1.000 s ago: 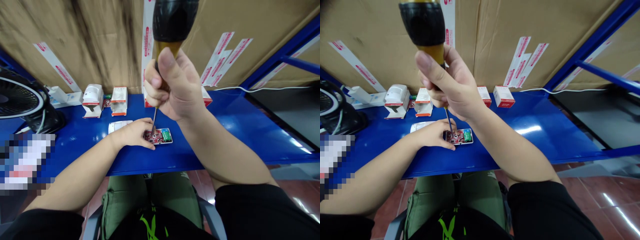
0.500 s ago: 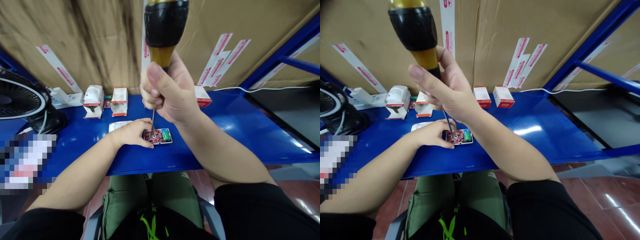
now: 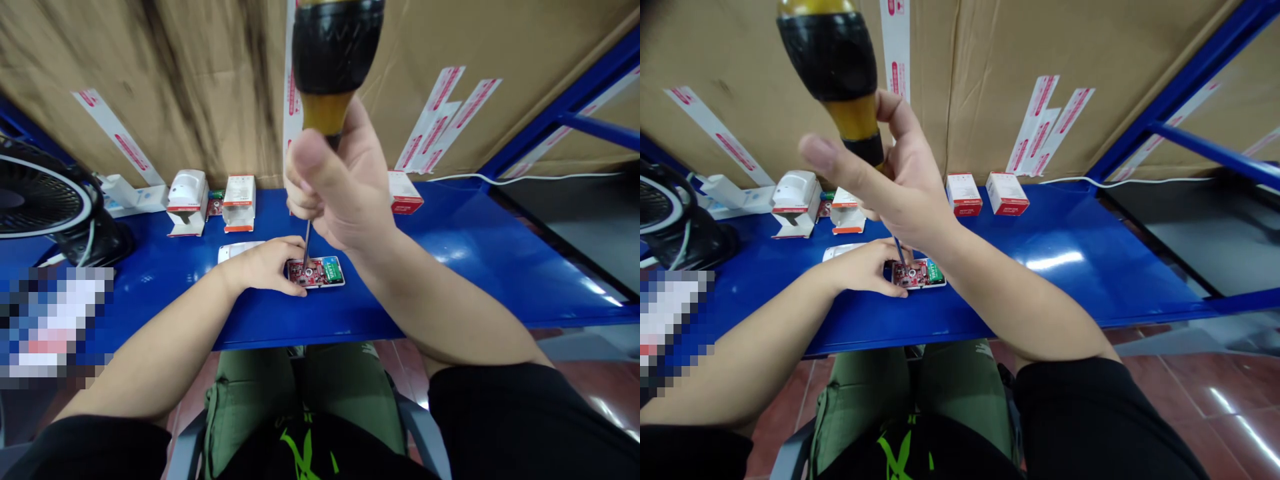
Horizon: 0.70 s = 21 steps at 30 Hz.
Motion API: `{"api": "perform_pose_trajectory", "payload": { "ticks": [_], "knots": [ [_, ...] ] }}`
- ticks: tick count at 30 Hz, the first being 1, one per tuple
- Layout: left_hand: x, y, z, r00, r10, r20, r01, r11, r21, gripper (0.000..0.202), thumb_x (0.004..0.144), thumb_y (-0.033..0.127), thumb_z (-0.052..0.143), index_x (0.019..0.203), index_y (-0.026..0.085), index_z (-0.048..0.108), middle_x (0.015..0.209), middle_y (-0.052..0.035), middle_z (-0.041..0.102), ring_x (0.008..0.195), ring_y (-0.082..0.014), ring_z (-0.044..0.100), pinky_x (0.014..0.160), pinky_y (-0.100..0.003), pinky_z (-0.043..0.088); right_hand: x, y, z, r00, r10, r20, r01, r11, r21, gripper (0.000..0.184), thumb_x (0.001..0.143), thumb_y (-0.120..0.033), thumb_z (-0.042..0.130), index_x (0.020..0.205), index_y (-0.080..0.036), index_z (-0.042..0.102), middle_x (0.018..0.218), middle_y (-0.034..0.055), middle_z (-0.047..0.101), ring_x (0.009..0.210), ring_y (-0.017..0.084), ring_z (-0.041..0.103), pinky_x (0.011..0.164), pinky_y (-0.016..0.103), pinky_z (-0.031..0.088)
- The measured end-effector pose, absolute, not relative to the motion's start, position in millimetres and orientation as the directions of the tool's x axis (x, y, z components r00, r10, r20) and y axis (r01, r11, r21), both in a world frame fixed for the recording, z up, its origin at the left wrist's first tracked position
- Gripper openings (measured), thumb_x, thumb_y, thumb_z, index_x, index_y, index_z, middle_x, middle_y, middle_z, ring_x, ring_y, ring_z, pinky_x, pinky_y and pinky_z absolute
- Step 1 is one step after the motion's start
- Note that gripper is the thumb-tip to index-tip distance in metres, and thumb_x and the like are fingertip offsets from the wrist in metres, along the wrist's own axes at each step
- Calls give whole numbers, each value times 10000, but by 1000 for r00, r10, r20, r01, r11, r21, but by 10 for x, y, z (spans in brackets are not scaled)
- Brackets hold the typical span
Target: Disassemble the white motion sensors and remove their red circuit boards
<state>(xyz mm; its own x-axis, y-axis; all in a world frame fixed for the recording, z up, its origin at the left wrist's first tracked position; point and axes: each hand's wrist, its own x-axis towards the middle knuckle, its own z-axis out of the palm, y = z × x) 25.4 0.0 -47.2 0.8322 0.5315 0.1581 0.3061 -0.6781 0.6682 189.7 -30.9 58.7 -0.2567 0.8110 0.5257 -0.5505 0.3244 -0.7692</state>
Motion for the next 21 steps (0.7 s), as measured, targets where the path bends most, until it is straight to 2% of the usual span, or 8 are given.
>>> {"api": "perform_pose_trajectory", "payload": {
  "ticks": [2, 8, 10, 12, 14, 16, 18, 21],
  "knots": [
    [247, 3, -471, 837, 526, 154, 305, -680, 667, 339, 782, 435, 941, 1018, 222, 823, 1143, -61, 734, 1022, -273, 730, 983, -448, 590, 1906, -259, 537, -280, 801, 528, -561, 310, -767, 551, 830, -517, 979, 1092, -344, 525, 666, -137, 463, 491, 83, 367, 448, 195, 315],
    [243, 11, -470, 849, 506, 153, 296, -695, 655, 340, 789, 385, 931, 1060, 206, 828, 1143, -73, 733, 1008, -262, 747, 971, -423, 601, 1946, -62, 578, -375, 798, 473, -536, 230, -812, 447, 945, -683, 810, 1066, -294, 625, 798, -58, 606, 647, 117, 574, 526, 234, 430],
    [244, 12, -465, 852, 500, 153, 296, -703, 647, 338, 799, 386, 927, 1069, 208, 827, 1147, -73, 735, 1017, -265, 748, 974, -425, 602, 1977, -76, 632, -426, 787, 446, -523, 188, -831, 455, 973, -705, 759, 1095, -277, 663, 772, -55, 603, 600, 110, 542, 494, 241, 389],
    [243, 11, -458, 854, 497, 151, 298, -707, 641, 331, 804, 398, 927, 1056, 209, 825, 1152, -75, 738, 1035, -273, 748, 977, -429, 602, 2004, -125, 665, -451, 780, 434, -529, 158, -834, 464, 983, -715, 732, 1122, -277, 666, 675, -84, 535, 501, 98, 434, 437, 248, 306],
    [243, 10, -451, 856, 496, 148, 299, -707, 641, 340, 797, 402, 936, 1051, 207, 823, 1167, -82, 740, 1055, -283, 747, 981, -432, 601, 2009, -185, 660, -433, 784, 446, -548, 164, -820, 448, 955, -677, 787, 1106, -288, 623, 589, -123, 436, 440, 91, 309, 401, 248, 223],
    [242, 9, -447, 855, 498, 146, 299, -702, 646, 347, 791, 397, 942, 1053, 204, 823, 1182, -90, 741, 1065, -290, 745, 984, -436, 603, 1988, -231, 620, -374, 786, 492, -576, 219, -788, 477, 897, -566, 903, 1081, -305, 549, 582, -150, 411, 439, 80, 261, 401, 224, 196],
    [241, 9, -445, 852, 501, 150, 297, -700, 650, 332, 792, 400, 940, 1037, 207, 824, 1177, -90, 742, 1062, -291, 744, 987, -445, 605, 1956, -244, 564, -313, 776, 547, -600, 285, -747, 535, 858, -478, 968, 1069, -321, 502, 631, -154, 453, 456, 69, 292, 415, 197, 223],
    [239, 13, -443, 851, 500, 160, 288, -699, 655, 307, 804, 411, 932, 1018, 216, 829, 1146, -78, 741, 1046, -282, 743, 1000, -454, 606, 1933, -193, 507, -318, 751, 579, -600, 313, -736, 508, 868, -523, 951, 1066, -322, 529, 749, -117, 558, 514, 70, 431, 451, 192, 338]
  ]
}}
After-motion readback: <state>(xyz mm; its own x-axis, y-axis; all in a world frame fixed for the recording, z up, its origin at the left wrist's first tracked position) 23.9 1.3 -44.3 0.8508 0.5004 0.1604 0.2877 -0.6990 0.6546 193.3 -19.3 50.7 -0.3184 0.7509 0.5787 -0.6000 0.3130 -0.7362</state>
